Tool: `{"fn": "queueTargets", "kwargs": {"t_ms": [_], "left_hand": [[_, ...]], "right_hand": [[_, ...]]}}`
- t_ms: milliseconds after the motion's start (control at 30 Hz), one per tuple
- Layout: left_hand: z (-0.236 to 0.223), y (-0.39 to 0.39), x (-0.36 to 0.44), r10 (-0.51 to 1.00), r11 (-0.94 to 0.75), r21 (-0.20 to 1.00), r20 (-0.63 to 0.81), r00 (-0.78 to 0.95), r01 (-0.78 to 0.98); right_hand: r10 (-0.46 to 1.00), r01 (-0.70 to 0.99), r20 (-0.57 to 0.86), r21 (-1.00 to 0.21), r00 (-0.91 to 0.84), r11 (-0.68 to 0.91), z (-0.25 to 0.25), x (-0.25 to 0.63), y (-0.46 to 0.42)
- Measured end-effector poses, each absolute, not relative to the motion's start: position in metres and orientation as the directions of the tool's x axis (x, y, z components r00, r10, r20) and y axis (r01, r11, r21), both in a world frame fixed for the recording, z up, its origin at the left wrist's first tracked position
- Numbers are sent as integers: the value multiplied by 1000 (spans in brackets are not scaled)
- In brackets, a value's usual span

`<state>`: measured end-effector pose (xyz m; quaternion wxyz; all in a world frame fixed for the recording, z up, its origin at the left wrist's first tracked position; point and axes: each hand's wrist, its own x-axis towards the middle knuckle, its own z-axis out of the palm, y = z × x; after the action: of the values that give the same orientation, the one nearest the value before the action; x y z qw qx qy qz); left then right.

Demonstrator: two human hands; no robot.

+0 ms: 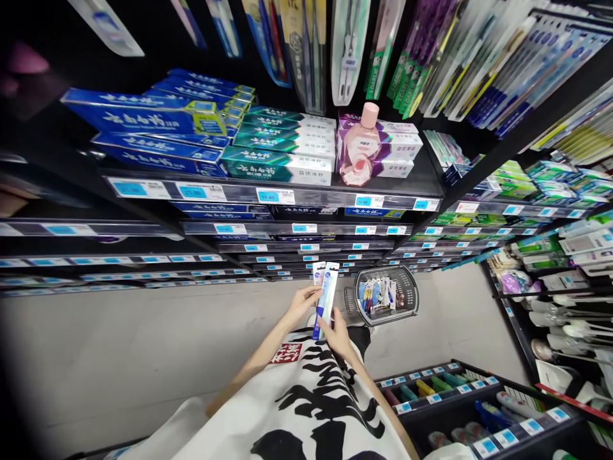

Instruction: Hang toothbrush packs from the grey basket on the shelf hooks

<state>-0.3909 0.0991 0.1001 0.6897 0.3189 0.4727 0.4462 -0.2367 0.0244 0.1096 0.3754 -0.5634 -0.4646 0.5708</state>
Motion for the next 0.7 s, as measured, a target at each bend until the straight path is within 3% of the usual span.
{"fn": "queueTargets", "kwargs": {"t_ms": [100, 200, 433, 700], "left_hand": [[102, 100, -389, 939, 344, 897, -332, 89, -278], [103, 102, -390, 957, 283, 925, -291, 7, -255], [104, 99, -395, 960, 267, 935, -278, -17, -233], [112, 97, -390, 967, 254, 947, -255, 18, -195]], "right_hand": [[953, 80, -292, -955, -83, -285, 114, -237, 23], [958, 85, -284, -954, 31, -286, 115, -234, 24], [909, -106, -307, -952, 282, -288, 113, -217, 29], [903, -175, -316, -946, 293, -274, 115, -213, 25]]}}
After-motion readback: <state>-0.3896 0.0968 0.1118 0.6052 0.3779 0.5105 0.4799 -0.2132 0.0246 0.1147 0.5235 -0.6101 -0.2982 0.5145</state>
